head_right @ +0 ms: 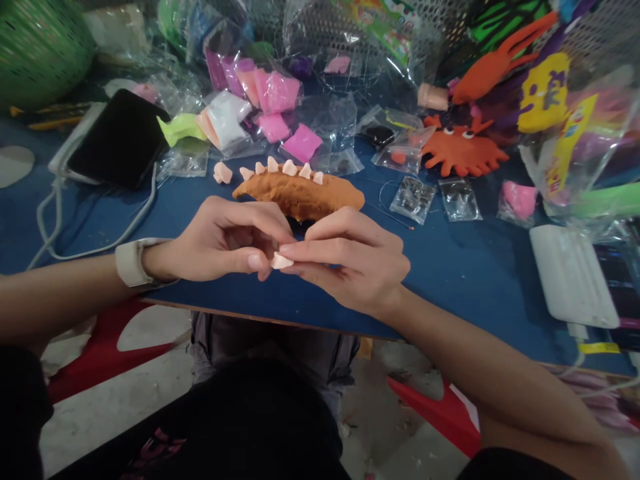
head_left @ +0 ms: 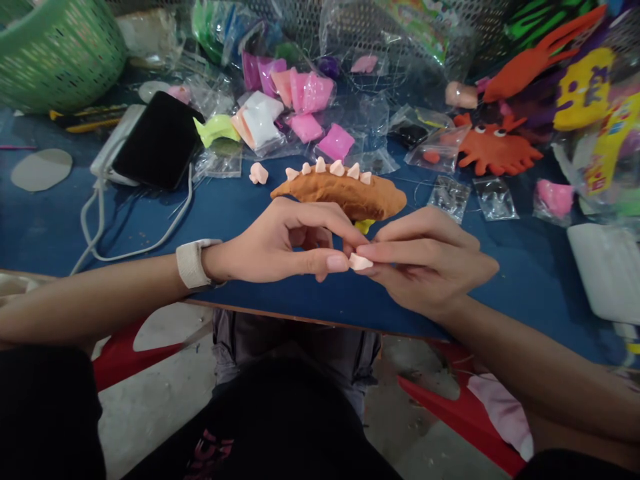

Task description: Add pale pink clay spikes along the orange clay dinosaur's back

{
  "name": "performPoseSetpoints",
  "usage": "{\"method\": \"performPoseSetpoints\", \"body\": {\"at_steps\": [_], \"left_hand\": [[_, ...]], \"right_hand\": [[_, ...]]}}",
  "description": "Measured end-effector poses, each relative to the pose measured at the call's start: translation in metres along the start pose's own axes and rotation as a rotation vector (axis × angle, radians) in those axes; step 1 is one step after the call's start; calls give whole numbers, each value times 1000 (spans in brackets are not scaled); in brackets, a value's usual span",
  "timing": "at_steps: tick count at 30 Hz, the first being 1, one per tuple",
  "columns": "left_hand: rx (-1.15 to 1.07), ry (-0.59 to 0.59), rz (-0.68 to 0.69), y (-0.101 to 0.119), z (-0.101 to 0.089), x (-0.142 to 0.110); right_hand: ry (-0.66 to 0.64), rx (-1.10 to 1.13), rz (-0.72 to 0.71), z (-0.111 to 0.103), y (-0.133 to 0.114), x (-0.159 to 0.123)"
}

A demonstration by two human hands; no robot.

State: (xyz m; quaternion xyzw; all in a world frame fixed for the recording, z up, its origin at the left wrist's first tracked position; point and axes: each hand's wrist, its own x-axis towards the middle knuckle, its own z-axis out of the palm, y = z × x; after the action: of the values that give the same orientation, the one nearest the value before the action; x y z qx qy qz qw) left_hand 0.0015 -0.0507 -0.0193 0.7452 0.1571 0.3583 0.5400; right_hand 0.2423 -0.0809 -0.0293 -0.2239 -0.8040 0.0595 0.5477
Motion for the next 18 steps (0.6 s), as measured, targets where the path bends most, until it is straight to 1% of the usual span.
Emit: {"method": "performPoseSetpoints", "body": {"at_steps": [3,5,7,10,13,18], "left_hand": [[-103,-24,-72,0,2,0],[-116,-17,-78,1,3,1],[-86,8,-56,2,4,1],[-5,50,-29,1,4,2],[25,70,-27,0,4,3],[-53,45,-52,-1,4,1]], "right_hand": [[-29,-47,5,-1,-2,1],[-44,-72,-30,-2,-2,1],[-27,-109,-86,-2,-3,1],[0,-189,-118,-2,-3,1],[-22,-226,-90,-2,-4,0],[4,-189,-35,1,-3,-3]]}}
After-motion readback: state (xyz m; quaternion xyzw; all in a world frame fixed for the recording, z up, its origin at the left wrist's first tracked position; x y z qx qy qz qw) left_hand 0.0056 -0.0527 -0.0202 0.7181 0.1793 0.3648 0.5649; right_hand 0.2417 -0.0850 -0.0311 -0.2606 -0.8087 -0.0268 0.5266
